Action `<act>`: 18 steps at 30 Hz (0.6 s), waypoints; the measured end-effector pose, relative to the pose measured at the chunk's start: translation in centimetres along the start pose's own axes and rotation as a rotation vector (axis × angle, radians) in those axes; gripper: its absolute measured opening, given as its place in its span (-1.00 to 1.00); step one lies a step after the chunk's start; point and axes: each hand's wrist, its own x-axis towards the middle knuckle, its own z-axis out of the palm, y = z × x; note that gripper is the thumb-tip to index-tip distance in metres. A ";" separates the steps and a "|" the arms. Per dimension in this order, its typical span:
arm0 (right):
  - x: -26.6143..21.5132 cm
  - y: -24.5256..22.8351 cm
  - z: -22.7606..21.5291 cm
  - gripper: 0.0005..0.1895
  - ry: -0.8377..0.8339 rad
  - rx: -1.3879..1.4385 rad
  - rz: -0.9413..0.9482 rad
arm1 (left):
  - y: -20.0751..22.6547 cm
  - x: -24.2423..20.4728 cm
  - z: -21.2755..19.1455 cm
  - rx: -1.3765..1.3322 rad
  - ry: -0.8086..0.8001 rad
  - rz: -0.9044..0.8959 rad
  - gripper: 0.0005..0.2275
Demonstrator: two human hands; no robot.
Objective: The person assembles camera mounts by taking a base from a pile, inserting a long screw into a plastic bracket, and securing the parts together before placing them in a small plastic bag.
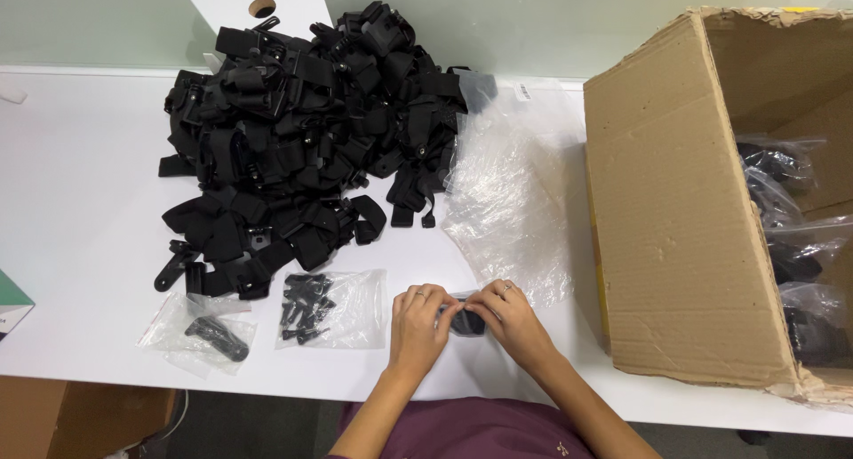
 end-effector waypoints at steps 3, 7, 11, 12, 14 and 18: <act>-0.2 0.4 0.0 -0.86 0.053 0.032 0.011 | -0.4 0.2 -0.2 -0.008 0.031 0.015 -0.89; -0.3 1.0 0.2 -0.83 0.077 0.064 0.008 | -0.8 0.2 0.1 -0.015 -0.024 -0.043 -0.90; -0.1 1.0 0.3 -0.79 0.063 0.052 0.024 | -0.7 0.2 0.3 -0.076 -0.020 -0.075 -0.89; 0.0 0.9 0.2 -0.79 0.058 0.049 0.025 | -0.7 0.2 0.2 -0.088 -0.025 -0.078 -0.89; 0.2 0.5 0.0 -0.78 0.064 0.033 0.003 | -0.6 0.5 -0.2 -0.100 -0.028 -0.067 -0.89; 0.4 -0.3 -0.8 -0.78 0.083 0.007 0.028 | -0.3 1.2 -1.3 -0.142 -0.014 -0.013 -0.89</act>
